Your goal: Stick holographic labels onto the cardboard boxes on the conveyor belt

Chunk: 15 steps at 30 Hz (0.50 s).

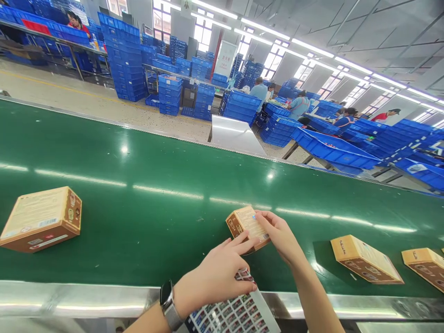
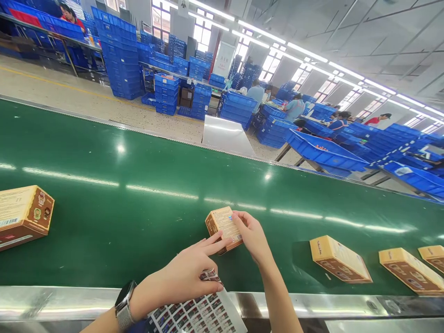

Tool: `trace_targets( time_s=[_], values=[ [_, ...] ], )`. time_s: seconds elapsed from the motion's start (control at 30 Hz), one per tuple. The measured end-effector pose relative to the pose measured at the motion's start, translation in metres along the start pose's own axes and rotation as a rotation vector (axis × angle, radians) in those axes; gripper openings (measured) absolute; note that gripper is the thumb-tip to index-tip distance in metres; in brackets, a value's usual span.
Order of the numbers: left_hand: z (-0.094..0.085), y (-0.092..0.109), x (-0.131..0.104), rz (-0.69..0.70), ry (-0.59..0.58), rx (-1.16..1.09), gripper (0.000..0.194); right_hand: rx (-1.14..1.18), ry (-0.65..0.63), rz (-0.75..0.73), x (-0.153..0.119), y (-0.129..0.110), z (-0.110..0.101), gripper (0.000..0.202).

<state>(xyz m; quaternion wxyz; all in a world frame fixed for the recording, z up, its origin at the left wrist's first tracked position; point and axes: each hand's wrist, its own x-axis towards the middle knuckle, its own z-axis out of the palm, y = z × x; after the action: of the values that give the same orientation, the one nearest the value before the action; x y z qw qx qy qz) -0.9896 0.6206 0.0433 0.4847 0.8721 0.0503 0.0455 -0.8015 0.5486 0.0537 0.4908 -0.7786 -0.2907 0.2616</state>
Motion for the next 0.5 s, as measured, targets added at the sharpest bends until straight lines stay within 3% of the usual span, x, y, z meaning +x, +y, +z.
trace_targets(
  time_s=[0.17,0.3,0.5],
  values=[
    [0.002,0.0,0.005,0.018,0.001,0.016,0.014,-0.121,0.145,-0.059,-0.005,0.01,0.003,0.041],
    [0.008,-0.005,0.014,0.052,-0.005,0.012,0.011,-0.179,0.281,-0.08,-0.003,0.011,0.003,0.047],
    [0.036,-0.037,0.022,0.175,0.091,-0.163,0.013,-0.26,0.359,-0.086,0.014,0.013,-0.028,0.048]
  ],
)
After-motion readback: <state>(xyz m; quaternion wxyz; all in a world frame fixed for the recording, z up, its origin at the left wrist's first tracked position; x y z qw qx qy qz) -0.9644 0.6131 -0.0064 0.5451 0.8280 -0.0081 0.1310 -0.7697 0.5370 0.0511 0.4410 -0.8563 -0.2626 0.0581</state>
